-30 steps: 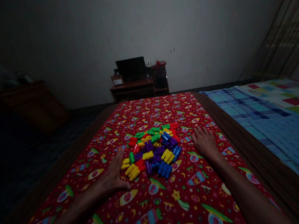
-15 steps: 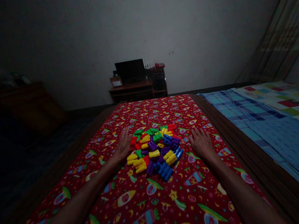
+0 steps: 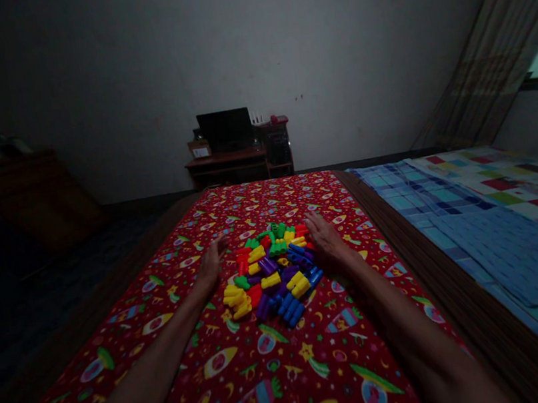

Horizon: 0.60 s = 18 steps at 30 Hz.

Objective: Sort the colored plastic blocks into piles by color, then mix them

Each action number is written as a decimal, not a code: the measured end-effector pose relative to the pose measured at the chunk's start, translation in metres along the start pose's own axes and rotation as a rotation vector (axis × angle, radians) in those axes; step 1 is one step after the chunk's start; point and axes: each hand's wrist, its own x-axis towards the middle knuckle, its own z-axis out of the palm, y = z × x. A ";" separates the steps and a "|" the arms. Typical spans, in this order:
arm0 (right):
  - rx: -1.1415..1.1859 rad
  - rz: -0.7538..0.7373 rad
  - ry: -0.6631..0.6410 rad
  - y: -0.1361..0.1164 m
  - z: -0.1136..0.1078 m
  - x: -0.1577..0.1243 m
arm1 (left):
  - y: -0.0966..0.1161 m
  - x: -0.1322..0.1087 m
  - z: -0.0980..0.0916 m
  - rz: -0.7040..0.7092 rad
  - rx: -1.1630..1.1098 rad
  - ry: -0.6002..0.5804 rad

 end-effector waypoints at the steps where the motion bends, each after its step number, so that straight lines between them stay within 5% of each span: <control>1: 0.018 0.000 -0.033 -0.005 0.008 0.007 | -0.002 0.001 -0.003 -0.023 -0.033 0.020; 8: 0.053 -0.061 -0.140 -0.027 0.052 -0.010 | -0.007 0.000 0.000 -0.045 -0.082 0.000; 12: 0.152 -0.136 -0.113 -0.035 0.036 -0.025 | -0.007 0.000 0.003 0.005 -0.075 -0.095; 15: 0.144 0.003 0.041 -0.029 0.019 -0.016 | -0.005 0.002 0.002 0.038 -0.036 -0.116; 18: 0.063 0.117 0.021 -0.019 0.016 0.004 | -0.002 0.003 0.002 0.021 -0.033 -0.112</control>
